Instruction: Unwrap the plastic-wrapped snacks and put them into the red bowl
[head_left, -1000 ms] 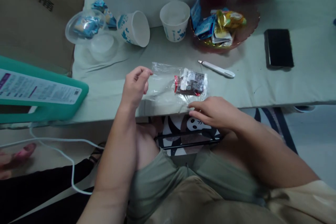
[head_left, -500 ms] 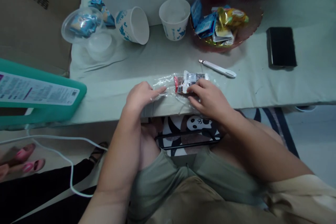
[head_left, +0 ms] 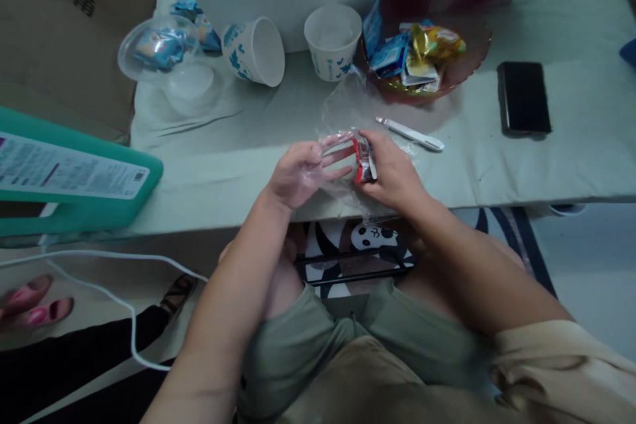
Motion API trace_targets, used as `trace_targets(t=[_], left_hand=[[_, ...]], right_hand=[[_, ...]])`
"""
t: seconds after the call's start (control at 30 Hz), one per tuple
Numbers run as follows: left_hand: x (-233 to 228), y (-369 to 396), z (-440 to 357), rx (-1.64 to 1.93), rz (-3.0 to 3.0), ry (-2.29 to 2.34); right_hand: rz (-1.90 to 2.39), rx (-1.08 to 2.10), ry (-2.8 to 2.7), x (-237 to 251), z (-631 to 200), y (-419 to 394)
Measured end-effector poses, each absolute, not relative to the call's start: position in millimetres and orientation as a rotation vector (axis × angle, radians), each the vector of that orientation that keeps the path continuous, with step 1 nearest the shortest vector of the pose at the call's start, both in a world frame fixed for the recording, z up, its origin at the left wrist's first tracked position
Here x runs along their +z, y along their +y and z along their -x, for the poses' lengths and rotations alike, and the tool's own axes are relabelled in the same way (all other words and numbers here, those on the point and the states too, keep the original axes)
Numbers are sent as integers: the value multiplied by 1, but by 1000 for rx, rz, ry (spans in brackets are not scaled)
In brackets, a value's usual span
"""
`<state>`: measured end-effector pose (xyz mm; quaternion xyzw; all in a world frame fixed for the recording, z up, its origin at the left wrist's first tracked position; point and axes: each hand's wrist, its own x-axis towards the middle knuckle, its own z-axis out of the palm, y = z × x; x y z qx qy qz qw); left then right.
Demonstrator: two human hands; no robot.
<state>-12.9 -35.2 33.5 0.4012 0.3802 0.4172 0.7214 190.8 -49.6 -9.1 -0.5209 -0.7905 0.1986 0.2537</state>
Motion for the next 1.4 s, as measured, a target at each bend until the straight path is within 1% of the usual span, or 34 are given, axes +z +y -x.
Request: trace_targets(t=[0.17,0.33,0.5,0.6,0.7,0.77,0.83,0.93,0.97,1.03,1.07,1.1,1.17,1.23,1.33,1.4], left_hand=[[22,-24,23,955,-813,870],[14,-3,29,1052,-699,941],[9,13,30,1179,-555,1058],[9,17,29,1183,-438,1014],[13,19,25,1186,-330,975],[15,18,23,1180,-306,962],[17,18,23,1167,-318,960],[15,18,25,1147,-369,980],[13,18,26,1146,-390,988],[9,19,29,1161,-434,1003],[6,20,31,1176,-454,1013],[4,20,33,1191,-471,1027],[0,21,37,1221,-495,1054],[-2,21,43,1249,-500,1081],[1,15,53,1270,-475,1142],[4,9,59,1248,-483,1228]], right_hand=[[1303,687,-2103,-7,-204,-40],[1417,549,-1944,0,-216,-36],[1443,506,-1746,18,-225,-44],[1505,367,-1554,36,-235,-44],[1474,164,-1430,60,-249,-26],[1448,-14,-1514,77,-259,-1],[1489,-130,-1751,91,-267,28],[1682,41,-2096,99,-273,55],[1715,60,-2123,99,-272,55],[1665,-9,-2033,94,-265,39],[1583,-19,-1957,88,-260,24],[1485,40,-1876,80,-255,8],[1320,282,-1804,59,-244,-26],[1356,445,-1822,35,-236,-51],[1491,515,-1874,7,-228,-63],[1510,550,-1892,-1,-224,-59]])
